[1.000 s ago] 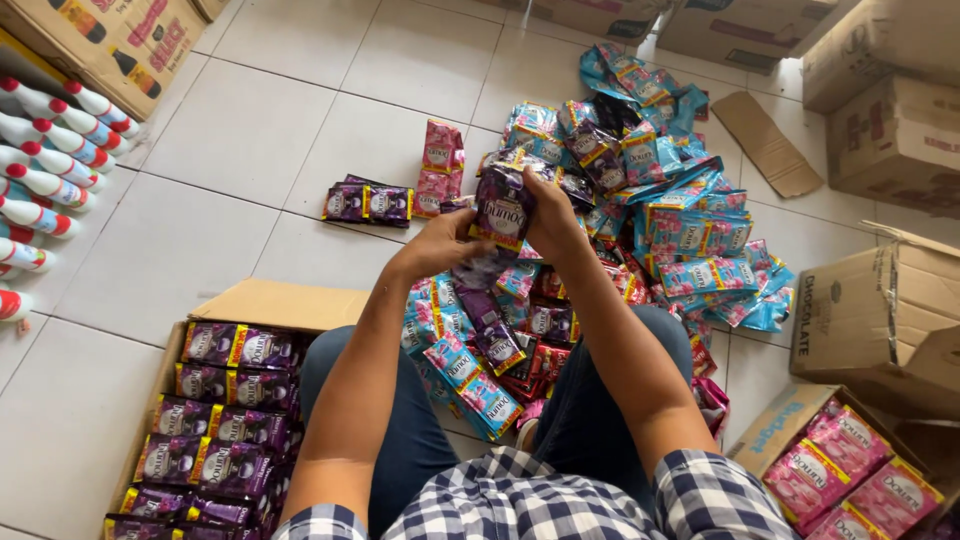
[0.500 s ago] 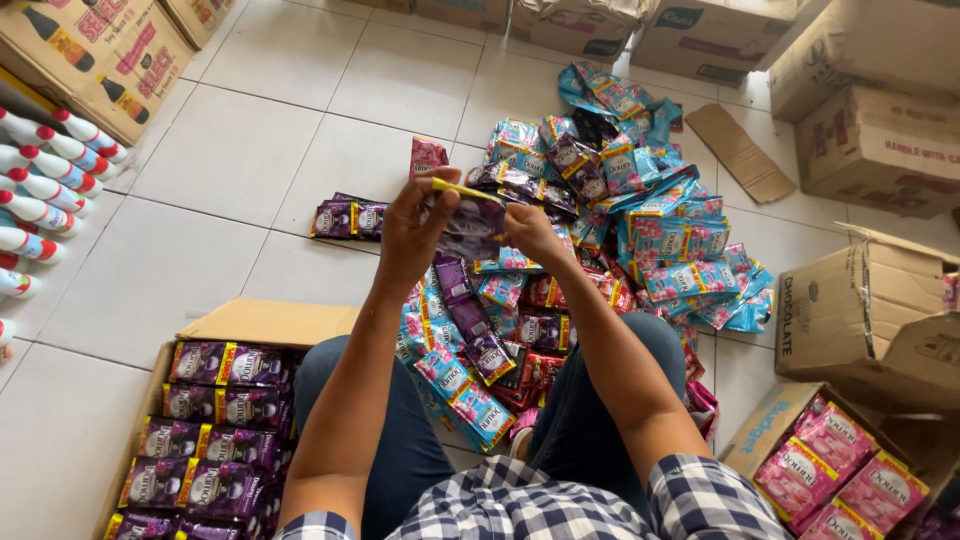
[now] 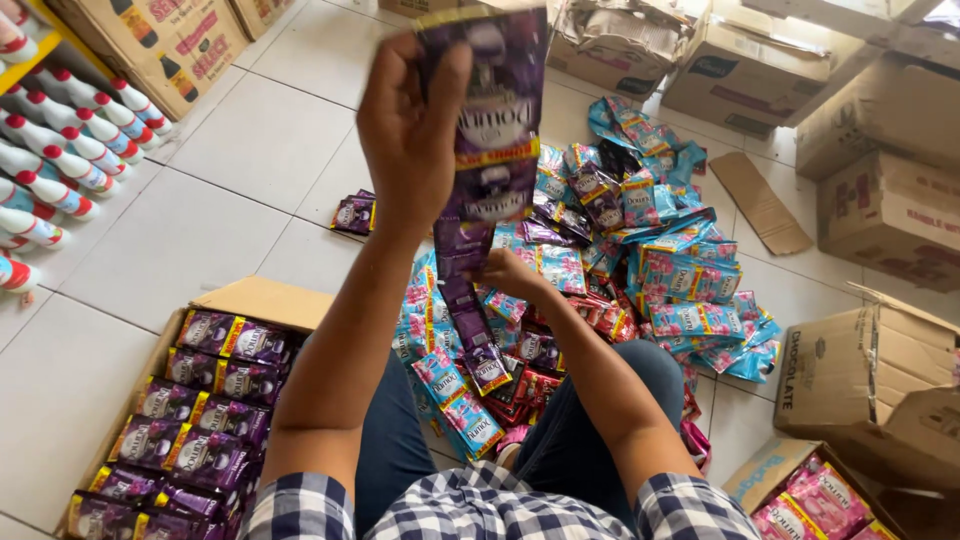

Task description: The person sorts and organizes small product sachets from a pile on the floor into a cardboard box.

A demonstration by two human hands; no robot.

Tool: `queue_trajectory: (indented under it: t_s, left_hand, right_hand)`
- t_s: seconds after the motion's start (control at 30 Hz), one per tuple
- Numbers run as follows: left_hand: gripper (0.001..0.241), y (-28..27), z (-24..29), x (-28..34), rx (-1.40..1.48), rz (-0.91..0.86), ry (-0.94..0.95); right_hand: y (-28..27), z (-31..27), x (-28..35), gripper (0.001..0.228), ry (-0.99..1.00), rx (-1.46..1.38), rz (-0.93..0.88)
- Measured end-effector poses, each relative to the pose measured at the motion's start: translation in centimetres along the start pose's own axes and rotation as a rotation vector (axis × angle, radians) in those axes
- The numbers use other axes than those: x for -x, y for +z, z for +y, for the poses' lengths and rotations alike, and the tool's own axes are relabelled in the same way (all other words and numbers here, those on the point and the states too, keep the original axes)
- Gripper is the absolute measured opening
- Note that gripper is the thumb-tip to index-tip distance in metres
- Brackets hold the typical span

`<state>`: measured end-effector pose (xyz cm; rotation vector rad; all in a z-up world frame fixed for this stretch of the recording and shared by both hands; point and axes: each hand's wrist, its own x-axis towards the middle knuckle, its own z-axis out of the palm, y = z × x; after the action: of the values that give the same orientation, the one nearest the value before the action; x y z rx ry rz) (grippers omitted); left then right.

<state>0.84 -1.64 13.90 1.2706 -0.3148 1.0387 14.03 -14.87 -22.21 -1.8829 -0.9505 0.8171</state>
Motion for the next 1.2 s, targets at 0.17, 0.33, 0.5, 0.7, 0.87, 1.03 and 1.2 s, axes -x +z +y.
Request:
queue_trajectory:
  t_s: [0.17,0.33,0.5,0.7,0.87,1.03,1.2]
  left_hand:
    - [0.014,0.3,5.7,-1.8,0.086,-0.032,0.076]
    - [0.017,-1.1,11.0,3.2,0.157,-0.044,-0.122]
    - [0.026,-1.1,16.6,8.2,0.231,0.088,-0.181]
    - [0.026,-4.6,16.4,8.6,0.522,-0.027,-0.282]
    - [0.023,-8.4,7.5,8.9,0.346,-0.042,-0.547]
    - [0.01,-9.9,-1.7,9.5,0.281,-0.056,-0.691]
    - [0.011,-9.6,-6.4,10.5,0.138,-0.189,-0.775]
  right_hand:
    - [1.5,1.1,-0.1,0.018,-0.007,-0.191,0.015]
    - [1.5,2.5,-1.3,0.017,-0.046,-0.313,0.099]
    - [1.3,1.8,-0.2,0.027,-0.154,-0.191,0.13]
    - [-0.2,1.2,-1.2,0.022,-0.179,-0.154,0.353]
    - [-3.6,-5.0,1.9,0.021,-0.294,-0.537,0.388]
    - [-5.2,-10.8,5.8,0.017,-0.355,-0.691,0.391]
    - [-5.7,-12.1,6.4,0.014,-0.508,-0.701,0.452]
